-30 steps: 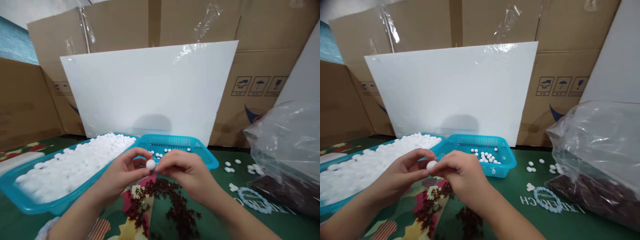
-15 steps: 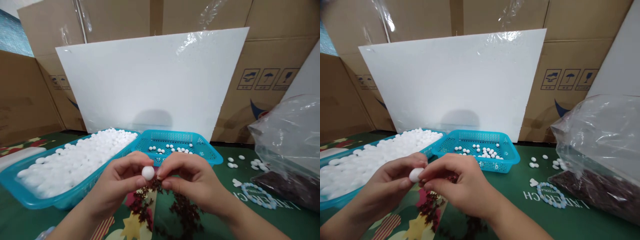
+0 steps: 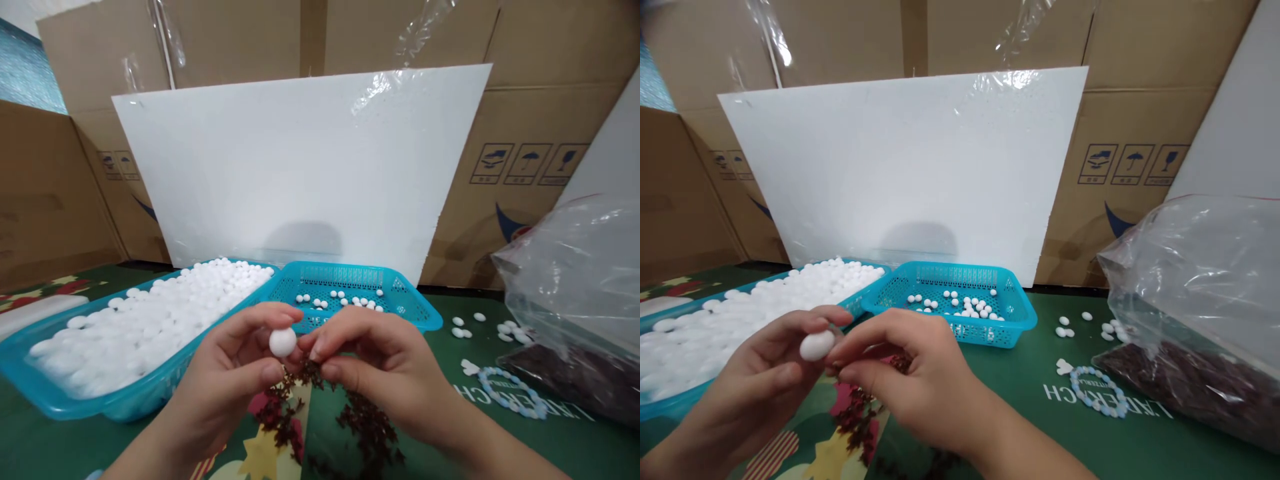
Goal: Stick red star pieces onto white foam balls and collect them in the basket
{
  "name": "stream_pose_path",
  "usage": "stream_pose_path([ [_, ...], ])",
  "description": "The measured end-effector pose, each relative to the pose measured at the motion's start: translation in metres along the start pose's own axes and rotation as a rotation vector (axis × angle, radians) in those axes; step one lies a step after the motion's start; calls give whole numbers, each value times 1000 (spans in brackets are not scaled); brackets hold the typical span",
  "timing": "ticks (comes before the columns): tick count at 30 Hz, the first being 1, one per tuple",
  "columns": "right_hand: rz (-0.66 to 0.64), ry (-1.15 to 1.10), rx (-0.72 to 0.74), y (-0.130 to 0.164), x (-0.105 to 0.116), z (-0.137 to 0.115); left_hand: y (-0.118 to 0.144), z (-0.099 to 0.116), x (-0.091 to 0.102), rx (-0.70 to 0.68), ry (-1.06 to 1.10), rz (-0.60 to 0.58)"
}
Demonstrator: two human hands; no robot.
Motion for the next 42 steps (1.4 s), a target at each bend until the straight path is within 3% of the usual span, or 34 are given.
stream_pose_path([
  [5,-7,116,41,0,-1,-6,0,-5,3,15,16,11],
  [14,65,63,45,-2,0,-11,3,-13,-15,167,85,-164],
  [21,-27,239,103,-5,-3,-18,4,-14,-5,155,26,31],
  [28,-19,179,116,-4,-6,-20,7,-22,-12,292,81,15],
  [34,6,96,102,-4,-9,-22,10,-21,-15,315,149,8],
  [42,38,52,107,-5,-8,-26,13,-18,-25,290,180,-91],
])
Point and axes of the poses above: each hand's wrist, its own y-axis away from the middle knuckle, its own x-axis out of the back of the hand, z = x × y, the point moved 9 cm from there along -y, towards the middle knuckle, and after that the axes turned 14 degrees about x, right-handed, at the moved point
